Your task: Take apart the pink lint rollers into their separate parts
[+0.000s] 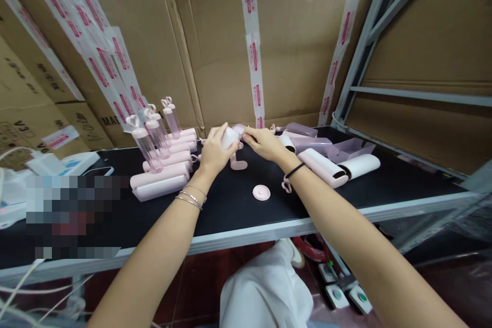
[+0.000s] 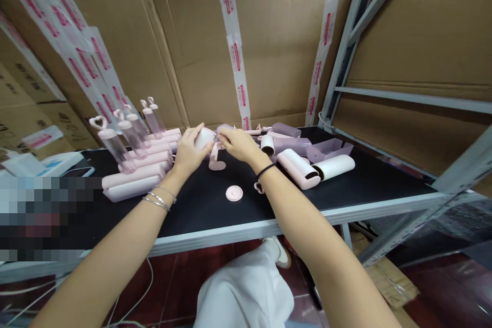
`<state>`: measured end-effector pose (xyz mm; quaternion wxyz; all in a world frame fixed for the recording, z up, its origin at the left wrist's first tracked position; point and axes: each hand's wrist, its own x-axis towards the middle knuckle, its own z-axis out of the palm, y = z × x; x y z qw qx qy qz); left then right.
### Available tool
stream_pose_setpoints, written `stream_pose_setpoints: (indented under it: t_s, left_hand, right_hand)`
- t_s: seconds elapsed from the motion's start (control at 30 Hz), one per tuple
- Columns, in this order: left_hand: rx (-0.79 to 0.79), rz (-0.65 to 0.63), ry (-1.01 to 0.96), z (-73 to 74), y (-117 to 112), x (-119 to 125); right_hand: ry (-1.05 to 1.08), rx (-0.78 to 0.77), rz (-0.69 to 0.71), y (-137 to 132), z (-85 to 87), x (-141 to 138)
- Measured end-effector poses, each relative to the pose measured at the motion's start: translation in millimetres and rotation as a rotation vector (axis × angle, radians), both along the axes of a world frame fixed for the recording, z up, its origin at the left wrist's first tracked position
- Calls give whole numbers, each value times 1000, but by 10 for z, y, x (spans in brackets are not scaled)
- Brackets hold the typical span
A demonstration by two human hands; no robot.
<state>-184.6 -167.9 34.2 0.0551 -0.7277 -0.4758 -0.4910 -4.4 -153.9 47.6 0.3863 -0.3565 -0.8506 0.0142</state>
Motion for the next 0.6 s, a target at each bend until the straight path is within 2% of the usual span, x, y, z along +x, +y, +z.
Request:
stream_pose_setpoints:
  t_s: [0.17, 0.6]
  left_hand:
    - [-40, 56, 37, -18, 9, 14]
    - [-62, 22, 33, -40, 24, 33]
  right_hand:
    - [-48, -26, -37, -17, 6, 9]
    - [-135, 8, -145, -75, 31, 6]
